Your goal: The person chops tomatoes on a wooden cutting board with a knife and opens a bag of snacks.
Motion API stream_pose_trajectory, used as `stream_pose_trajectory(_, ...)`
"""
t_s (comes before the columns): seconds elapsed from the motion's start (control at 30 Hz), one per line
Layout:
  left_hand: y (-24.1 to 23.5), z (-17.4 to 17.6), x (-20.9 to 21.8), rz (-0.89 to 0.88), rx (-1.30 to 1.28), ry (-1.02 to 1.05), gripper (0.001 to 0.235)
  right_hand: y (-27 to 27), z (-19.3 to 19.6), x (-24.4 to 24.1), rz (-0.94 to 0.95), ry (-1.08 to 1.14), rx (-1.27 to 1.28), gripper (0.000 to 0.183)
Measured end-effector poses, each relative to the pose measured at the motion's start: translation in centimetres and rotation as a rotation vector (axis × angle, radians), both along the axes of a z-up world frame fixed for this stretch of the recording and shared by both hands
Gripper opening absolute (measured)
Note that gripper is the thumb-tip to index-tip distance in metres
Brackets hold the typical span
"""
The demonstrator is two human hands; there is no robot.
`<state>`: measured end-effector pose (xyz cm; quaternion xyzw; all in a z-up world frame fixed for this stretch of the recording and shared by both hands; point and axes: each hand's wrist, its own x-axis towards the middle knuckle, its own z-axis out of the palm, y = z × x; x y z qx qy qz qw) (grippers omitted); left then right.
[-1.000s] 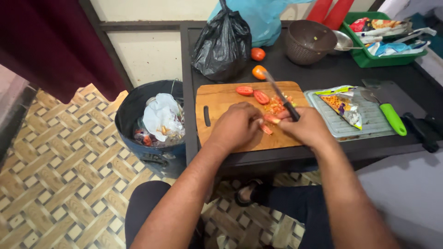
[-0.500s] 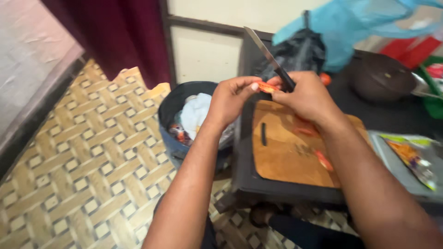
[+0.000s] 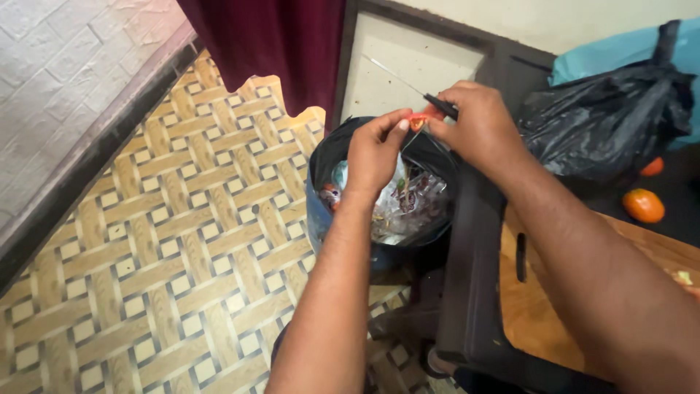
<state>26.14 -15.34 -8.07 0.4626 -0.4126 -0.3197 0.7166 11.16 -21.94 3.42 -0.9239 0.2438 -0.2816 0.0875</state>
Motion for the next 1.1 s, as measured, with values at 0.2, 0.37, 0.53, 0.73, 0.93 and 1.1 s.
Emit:
stream_pose_trajectory(0.2,-0.5,0.6,-0.8,0.205,0.044,-0.058,0.033,0.6,0.0,1.4,-0.098,-0.005,-0.062,0.019)
stream_pose_trajectory(0.37,-0.8,0.3,-1.7,0.359,0.075,-0.043,0.027,1.2,-0.4,1.0,-0.080,-0.032,-0.138,0.016)
stream_pose_trajectory(0.53,-1.0,0.6,-2.9,0.406,0.130,-0.034,0.021,1.0,-0.7,0.1,-0.096,-0.043,-0.141,0.015)
stream_pose_trajectory(0.73,-1.4,-0.4,-2.9,0.451,0.123,-0.240,0.028,1.2,-0.3,-1.4,-0.279,-0.081,-0.106,0.018)
stream_pose_trajectory(0.93,-1.9,-1.9,-2.2,0.504,-0.014,-0.581,0.034,1.4,3.4,-5.7,-0.386,-0.058,0.124,0.021)
stream_pose_trajectory(1.1,-1.1,-0.8,-1.5,0.370,0.171,-0.407,0.016,6.5,7.5,-18.5,-0.376,-0.107,0.368,0.020)
